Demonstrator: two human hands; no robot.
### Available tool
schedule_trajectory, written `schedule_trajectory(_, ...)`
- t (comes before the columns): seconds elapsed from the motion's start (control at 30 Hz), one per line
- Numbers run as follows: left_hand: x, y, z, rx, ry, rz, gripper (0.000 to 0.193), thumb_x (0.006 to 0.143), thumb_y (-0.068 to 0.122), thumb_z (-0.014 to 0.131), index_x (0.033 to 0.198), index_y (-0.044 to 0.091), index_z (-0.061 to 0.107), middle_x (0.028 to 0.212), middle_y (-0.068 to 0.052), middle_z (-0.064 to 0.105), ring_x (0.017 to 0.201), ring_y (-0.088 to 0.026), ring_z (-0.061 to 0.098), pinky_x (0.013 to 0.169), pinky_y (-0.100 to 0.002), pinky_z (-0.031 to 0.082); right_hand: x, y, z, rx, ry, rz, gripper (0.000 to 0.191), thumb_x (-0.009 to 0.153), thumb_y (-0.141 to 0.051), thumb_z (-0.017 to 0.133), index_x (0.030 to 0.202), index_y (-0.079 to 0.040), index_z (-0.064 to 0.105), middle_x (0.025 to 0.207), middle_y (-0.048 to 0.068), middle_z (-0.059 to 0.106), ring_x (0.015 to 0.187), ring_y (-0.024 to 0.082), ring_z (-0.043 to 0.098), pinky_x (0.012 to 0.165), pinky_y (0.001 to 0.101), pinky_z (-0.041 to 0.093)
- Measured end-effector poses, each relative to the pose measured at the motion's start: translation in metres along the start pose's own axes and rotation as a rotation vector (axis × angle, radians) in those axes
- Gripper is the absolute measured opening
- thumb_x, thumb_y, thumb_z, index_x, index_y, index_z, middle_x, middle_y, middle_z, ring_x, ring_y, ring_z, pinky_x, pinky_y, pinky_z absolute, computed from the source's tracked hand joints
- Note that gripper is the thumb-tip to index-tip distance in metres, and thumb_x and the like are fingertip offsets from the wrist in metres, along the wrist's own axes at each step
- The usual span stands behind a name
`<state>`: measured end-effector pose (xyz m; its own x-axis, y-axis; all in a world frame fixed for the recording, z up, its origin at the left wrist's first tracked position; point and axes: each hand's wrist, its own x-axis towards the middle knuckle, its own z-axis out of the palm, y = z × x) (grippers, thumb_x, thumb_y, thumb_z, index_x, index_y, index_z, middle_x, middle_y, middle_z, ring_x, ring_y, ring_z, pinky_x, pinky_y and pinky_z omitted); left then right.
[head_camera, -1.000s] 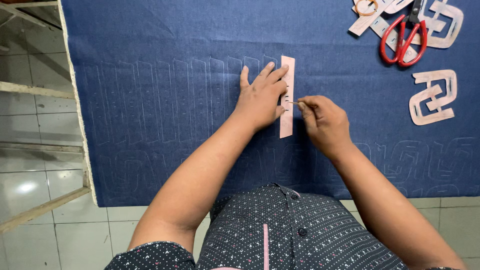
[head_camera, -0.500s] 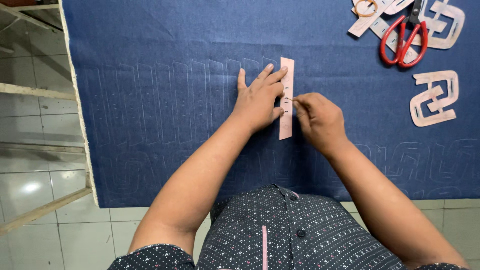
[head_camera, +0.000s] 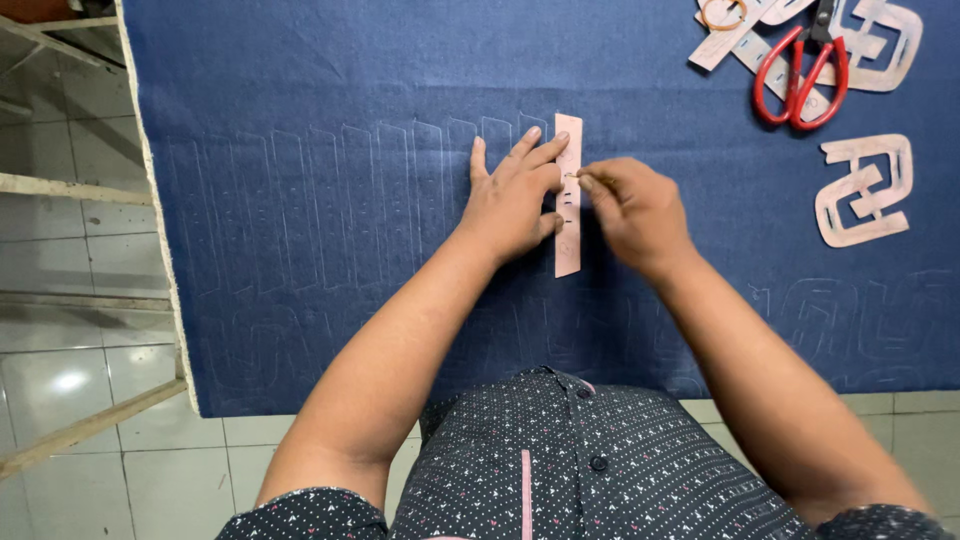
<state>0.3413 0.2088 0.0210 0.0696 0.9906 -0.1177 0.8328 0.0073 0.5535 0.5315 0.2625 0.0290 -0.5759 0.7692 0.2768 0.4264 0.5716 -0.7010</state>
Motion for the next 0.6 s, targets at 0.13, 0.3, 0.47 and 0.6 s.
schedule_trajectory(0.13, -0.004, -0.001, 0.0, 0.005, 0.01, 0.012, 0.033, 0.077, 0.028, 0.084, 0.103, 0.017, 0.066, 0.16, 0.004, 0.038, 0.153, -0.028, 0.023, 0.116, -0.076, 0.007, -0.011, 0.011, -0.016, 0.147, -0.018, 0.234, 0.011, 0.106, -0.009, 0.062, 0.11, -0.005, 0.07, 0.099, 0.01, 0.073, 0.089, 0.025, 0.073, 0.082, 0.0342, 0.057)
schedule_trajectory(0.3, -0.024, -0.003, 0.003, 0.031, 0.035, 0.067, 0.057, 0.076, 0.037, 0.083, 0.126, 0.019, 0.063, 0.16, 0.003, 0.038, 0.154, -0.027, 0.023, 0.117, -0.075, 0.007, -0.058, 0.002, -0.028, -0.063, -0.075, 0.211, 0.026, 0.098, -0.008, 0.06, 0.122, -0.008, 0.071, 0.105, 0.011, 0.067, 0.095, 0.026, 0.069, 0.086, 0.0362, 0.055)
schedule_trajectory(0.47, -0.023, 0.009, 0.016, 0.033, 0.038, 0.09, 0.077, 0.076, 0.045, 0.083, 0.141, 0.018, 0.055, 0.161, 0.002, 0.037, 0.155, -0.027, 0.023, 0.118, -0.074, 0.006, -0.077, -0.008, -0.028, -0.189, -0.182, 0.273, 0.045, 0.089, -0.021, 0.076, 0.132, -0.012, 0.068, 0.114, 0.013, 0.063, 0.095, 0.029, 0.067, 0.079, 0.0388, 0.054)
schedule_trajectory(0.6, -0.018, 0.02, 0.023, 0.031, 0.027, 0.091, 0.077, 0.076, 0.049, 0.081, 0.142, 0.02, 0.054, 0.161, 0.004, 0.037, 0.154, -0.026, 0.023, 0.118, -0.074, 0.002, -0.074, -0.009, -0.028, -0.215, -0.198, 0.256, 0.053, 0.085, -0.022, 0.08, 0.136, -0.013, 0.066, 0.118, 0.014, 0.062, 0.1, 0.031, 0.065, 0.081, 0.0405, 0.054)
